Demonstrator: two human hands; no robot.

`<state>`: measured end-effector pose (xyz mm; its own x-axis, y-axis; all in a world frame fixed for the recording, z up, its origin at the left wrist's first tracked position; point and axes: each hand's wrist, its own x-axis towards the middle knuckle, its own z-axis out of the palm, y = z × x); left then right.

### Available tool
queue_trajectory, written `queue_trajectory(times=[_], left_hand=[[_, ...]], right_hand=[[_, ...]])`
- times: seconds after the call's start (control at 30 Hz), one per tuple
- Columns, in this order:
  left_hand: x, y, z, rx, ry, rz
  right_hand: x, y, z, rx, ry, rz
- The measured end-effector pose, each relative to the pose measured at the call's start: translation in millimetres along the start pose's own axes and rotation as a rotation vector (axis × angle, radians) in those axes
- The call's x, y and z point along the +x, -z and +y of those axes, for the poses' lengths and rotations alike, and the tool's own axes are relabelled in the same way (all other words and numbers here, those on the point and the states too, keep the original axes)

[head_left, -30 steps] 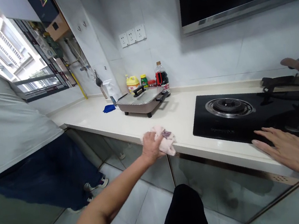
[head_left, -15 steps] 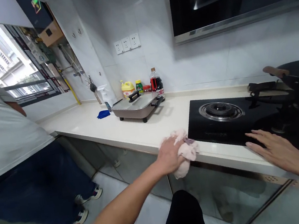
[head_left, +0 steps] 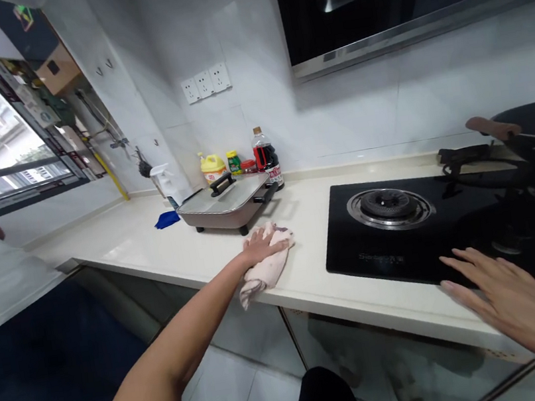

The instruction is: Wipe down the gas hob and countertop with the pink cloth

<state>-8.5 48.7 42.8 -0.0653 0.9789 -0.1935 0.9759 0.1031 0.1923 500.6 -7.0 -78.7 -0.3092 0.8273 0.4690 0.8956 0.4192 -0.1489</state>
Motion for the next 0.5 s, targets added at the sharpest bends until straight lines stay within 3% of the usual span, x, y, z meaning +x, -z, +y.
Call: queue_trajectory(times=[0.27, 0.4, 0.5], left_hand=[[136, 11.0, 53, -0.059, 0.017, 0.108], [183, 11.8, 93, -0.073, -0.031, 0.150], [203, 6.4, 123, -0.070, -0.101, 0.145]], right_hand=[[0, 9, -16, -0.025, 0.012, 0.060], [3, 12, -22, -0.045, -0.004, 0.076], [4, 14, -23, -0.050, -0.003, 0.059]])
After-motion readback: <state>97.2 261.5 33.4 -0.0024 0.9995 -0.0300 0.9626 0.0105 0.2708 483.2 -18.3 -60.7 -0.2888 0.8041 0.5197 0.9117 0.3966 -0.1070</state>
